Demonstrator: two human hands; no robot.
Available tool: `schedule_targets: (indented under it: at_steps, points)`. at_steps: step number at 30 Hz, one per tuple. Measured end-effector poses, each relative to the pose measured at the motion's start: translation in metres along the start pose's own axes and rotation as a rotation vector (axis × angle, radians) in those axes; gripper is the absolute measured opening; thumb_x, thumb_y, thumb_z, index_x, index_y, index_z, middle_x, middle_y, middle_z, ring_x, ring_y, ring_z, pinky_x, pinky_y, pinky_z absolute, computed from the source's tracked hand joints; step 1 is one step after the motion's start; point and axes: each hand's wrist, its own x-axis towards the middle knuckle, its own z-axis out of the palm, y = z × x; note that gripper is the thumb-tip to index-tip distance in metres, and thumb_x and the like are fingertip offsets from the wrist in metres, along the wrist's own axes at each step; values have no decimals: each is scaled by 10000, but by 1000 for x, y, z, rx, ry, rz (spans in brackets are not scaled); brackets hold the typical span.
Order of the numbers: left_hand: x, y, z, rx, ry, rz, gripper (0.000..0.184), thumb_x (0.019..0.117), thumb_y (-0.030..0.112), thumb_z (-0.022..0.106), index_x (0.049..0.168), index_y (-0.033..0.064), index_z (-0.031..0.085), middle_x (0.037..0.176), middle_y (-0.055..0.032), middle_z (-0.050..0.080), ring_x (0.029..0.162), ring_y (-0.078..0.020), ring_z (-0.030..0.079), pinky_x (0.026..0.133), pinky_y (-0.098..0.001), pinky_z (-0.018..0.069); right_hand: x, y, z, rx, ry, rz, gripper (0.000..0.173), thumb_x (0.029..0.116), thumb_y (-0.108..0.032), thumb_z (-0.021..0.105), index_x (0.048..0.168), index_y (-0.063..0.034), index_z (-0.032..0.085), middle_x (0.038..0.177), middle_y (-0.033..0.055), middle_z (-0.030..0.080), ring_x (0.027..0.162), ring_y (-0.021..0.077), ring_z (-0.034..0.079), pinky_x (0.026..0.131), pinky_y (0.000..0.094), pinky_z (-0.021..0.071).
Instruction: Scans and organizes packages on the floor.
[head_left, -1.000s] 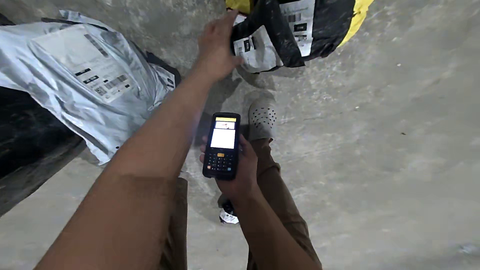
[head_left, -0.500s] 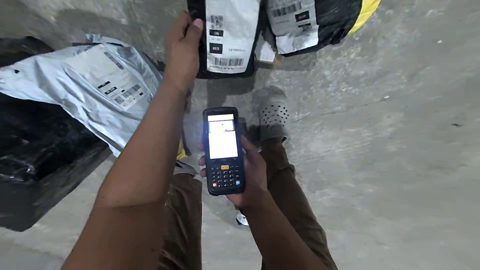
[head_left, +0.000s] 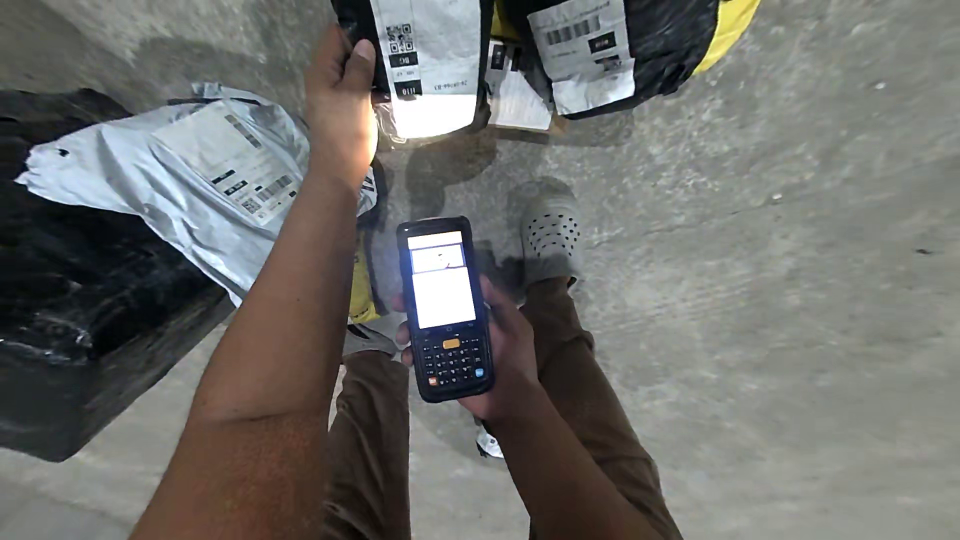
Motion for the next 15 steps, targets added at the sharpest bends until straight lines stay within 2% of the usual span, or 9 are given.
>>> schedule_targets:
  at_steps: [2, 4, 7, 9, 11, 13, 14, 15]
  points:
    - [0, -1, -1, 52, -6, -4, 178, 1082, 167, 454, 1061, 48, 586, 913, -27, 666, 866, -121, 682, 808, -336, 596, 0, -1, 1, -7, 27, 6, 633, 1034, -587, 283, 1355, -101, 529, 1306, 270, 601, 1014, 376, 685, 831, 485, 590]
    - [-1, -3, -3, 120, -10, -5, 180, 1080, 181, 455, 1058, 57, 584, 914, -16, 646, 866, -106, 662, 810, -320, 577, 0, -1, 2, -1, 35, 2, 623, 1030, -586, 310, 1359, -103, 527, 1309, 270, 598, 1017, 379, 684, 837, 487, 588]
    - [-9, -8, -13, 205, 27, -63, 249, 1082, 220, 452, 1169, 38, 598, 1010, -26, 662, 937, -87, 662, 871, -322, 574, -1, -4, 6, -11, 66, -10, 628, 1036, -588, 290, 1373, -104, 507, 1292, 267, 602, 1018, 378, 681, 837, 489, 589]
    - [-17, -18, -23, 199, 177, -146, 319, 1084, 249, 461, 1263, 13, 580, 1113, -67, 666, 1021, -109, 662, 932, -347, 570, -1, -8, 8, -11, 96, -31, 621, 1045, -572, 258, 1380, -104, 491, 1279, 271, 607, 1004, 380, 686, 823, 494, 591]
    - [-28, -31, -35, 224, 449, -233, 382, 1074, 230, 474, 1348, -34, 505, 1199, -127, 620, 1072, -140, 632, 964, -343, 544, -3, -13, 9, -17, 144, -68, 610, 1056, -552, 237, 1379, -99, 488, 1262, 272, 613, 997, 385, 687, 818, 500, 591]
    - [-30, -43, -40, 329, 657, -266, 410, 1033, 208, 532, 1344, -49, 460, 1177, -136, 578, 1039, -146, 596, 928, -299, 516, -6, -20, 11, -27, 206, -127, 614, 1060, -551, 220, 1370, -98, 496, 1233, 270, 627, 988, 386, 694, 811, 499, 598]
    - [-32, -47, -38, 372, 648, -247, 431, 1015, 211, 555, 1337, -61, 465, 1177, -151, 581, 1043, -161, 597, 932, -301, 513, -7, -22, 11, -27, 231, -156, 615, 1059, -554, 220, 1363, -101, 504, 1221, 266, 634, 985, 384, 695, 808, 497, 600]
    - [-34, -48, -30, 397, 552, -247, 453, 1014, 226, 559, 1346, -65, 461, 1198, -165, 583, 1069, -176, 599, 953, -318, 517, -7, -25, 10, -25, 258, -187, 623, 1059, -560, 216, 1353, -101, 517, 1204, 263, 645, 977, 384, 700, 800, 498, 604]
